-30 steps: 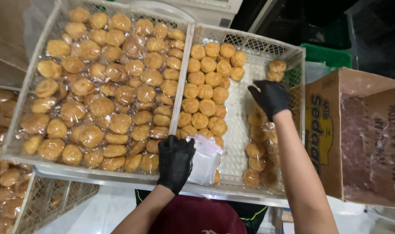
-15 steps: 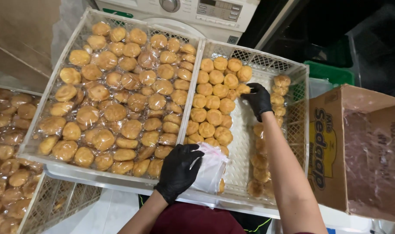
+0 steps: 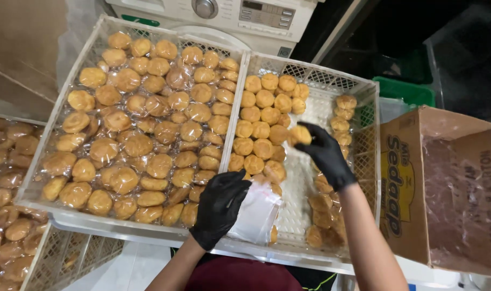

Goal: Bagging small pastries into individual plastic bags from a tray

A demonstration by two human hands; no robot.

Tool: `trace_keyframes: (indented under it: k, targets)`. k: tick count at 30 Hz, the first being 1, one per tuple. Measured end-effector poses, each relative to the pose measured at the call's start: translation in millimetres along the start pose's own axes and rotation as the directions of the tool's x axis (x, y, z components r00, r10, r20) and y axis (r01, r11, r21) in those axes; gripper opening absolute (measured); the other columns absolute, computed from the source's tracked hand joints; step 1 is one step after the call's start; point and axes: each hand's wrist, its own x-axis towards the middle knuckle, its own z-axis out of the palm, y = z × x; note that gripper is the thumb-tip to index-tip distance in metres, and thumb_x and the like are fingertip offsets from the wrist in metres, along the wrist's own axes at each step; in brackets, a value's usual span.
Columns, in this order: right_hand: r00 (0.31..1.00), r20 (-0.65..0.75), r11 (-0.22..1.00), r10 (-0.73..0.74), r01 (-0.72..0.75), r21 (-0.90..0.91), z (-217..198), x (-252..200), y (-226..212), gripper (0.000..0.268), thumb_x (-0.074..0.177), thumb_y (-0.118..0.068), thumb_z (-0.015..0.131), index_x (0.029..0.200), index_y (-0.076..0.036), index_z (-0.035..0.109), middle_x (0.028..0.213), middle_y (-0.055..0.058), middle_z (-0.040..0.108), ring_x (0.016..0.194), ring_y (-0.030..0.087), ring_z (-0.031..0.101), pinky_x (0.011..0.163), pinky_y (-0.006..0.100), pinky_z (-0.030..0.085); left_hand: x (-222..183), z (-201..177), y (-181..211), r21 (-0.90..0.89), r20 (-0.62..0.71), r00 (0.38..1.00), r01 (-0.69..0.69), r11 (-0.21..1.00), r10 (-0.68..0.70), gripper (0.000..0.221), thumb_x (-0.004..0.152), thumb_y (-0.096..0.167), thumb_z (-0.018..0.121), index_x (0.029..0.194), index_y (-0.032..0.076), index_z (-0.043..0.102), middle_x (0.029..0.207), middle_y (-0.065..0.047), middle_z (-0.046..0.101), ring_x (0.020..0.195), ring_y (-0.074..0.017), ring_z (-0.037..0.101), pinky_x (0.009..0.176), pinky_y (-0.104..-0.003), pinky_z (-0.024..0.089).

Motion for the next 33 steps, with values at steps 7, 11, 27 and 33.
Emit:
trace_keyframes:
  k: [7,11,27,33]
  targets:
    - [0.992,-0.101,0.931,-0.073,0.104,0.349,18.0,-90.8,31.8,0.060,0.076,0.004,0.079,0.132,-0.006,0.063,0.138,0.009,0.067,0.129,0.020,0.061,0.109,0.033,0.053,5.2,13.8,24.2,-0.147,-0.140,0.971,0.172,0.974,-0.193,0.029,0.099,0.005,0.067,0.128,0.004,0.068,0.106,-0.011,0.075,0.092,-0.0249,0.072,0.082,-0.037,0.058]
    - [0.909,-0.390,0.832,-0.144,0.325,0.449,49.2,-104.2,53.3,0.060,0.075,0.007,0.082,0.129,-0.005,0.059,0.130,0.009,0.067,0.122,0.019,0.062,0.111,0.031,0.050,6.4,25.9,35.1,0.041,-0.123,0.981,-0.148,0.988,0.152,0.026,0.099,-0.002,0.065,0.125,-0.006,0.068,0.113,-0.014,0.074,0.091,-0.0285,0.067,0.085,-0.041,0.056]
    - [0.998,-0.070,0.639,0.004,0.052,0.767,34.2,-104.9,58.1,0.008,0.091,-0.008,0.070,0.087,-0.008,0.063,0.117,0.021,0.073,0.083,0.025,0.067,0.057,0.031,0.052,-7.7,34.2,39.1,-0.078,-0.092,0.969,-0.237,0.968,0.229,0.029,0.100,-0.004,0.054,0.125,-0.001,0.070,0.126,-0.016,0.072,0.109,-0.0330,0.073,0.091,-0.042,0.059]
    - [1.000,0.013,0.733,-0.016,0.003,0.680,28.9,-110.1,55.8,0.011,0.092,-0.007,0.069,0.102,-0.002,0.070,0.118,0.016,0.076,0.087,0.020,0.070,0.059,0.031,0.059,-5.2,37.5,41.3,0.006,-0.031,0.983,-0.183,0.983,0.183,0.031,0.102,0.000,0.063,0.131,0.008,0.070,0.134,-0.016,0.066,0.115,-0.0295,0.067,0.098,-0.039,0.060]
